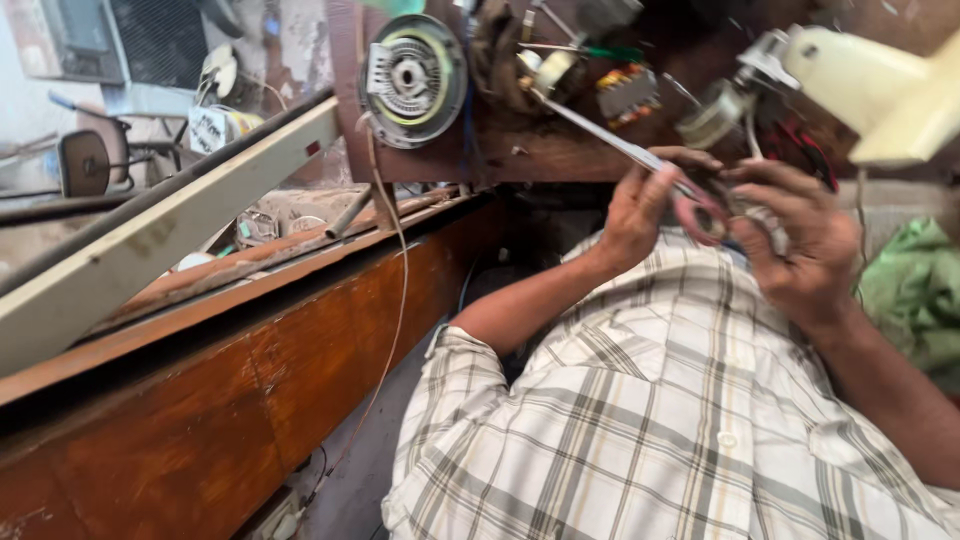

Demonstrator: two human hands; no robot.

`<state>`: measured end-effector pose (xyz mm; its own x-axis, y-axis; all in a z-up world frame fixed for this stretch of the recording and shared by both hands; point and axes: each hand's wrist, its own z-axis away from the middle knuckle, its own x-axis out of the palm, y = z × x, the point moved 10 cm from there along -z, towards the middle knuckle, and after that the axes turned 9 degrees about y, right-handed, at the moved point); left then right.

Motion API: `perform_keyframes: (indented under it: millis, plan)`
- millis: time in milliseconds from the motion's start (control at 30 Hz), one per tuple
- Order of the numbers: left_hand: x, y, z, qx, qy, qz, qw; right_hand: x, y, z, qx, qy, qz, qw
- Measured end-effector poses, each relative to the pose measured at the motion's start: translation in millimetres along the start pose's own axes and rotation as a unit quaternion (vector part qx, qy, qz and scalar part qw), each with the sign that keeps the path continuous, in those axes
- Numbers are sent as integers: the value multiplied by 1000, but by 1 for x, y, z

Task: The person assembles an electric motor by inserting the rotor into the stator, aligning the housing, and securing the components. They use pliers to adjust wires and a screwdriver to tighten parts, completing the assembly on a cluttered workbench.

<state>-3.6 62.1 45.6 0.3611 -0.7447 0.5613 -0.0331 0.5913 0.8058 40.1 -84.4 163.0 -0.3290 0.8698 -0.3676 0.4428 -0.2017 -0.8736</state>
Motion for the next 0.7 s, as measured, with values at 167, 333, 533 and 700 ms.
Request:
perform_keyframes:
  millis: [167, 333, 533, 700]
  plan:
    - [-166, 23, -55, -88, 202, -268, 938, -9, 11, -6, 101, 145, -87, 980]
    - [-253, 125, -123, 87, 199, -772, 597, 11, 49, 9, 70, 61, 54, 994]
    - [-148, 150, -74, 452, 112, -706, 533, -23, 83, 30, 99, 125, 239, 958]
    - [-38, 59, -29, 399, -115, -483, 771, 20, 96, 12, -12, -22, 521, 853]
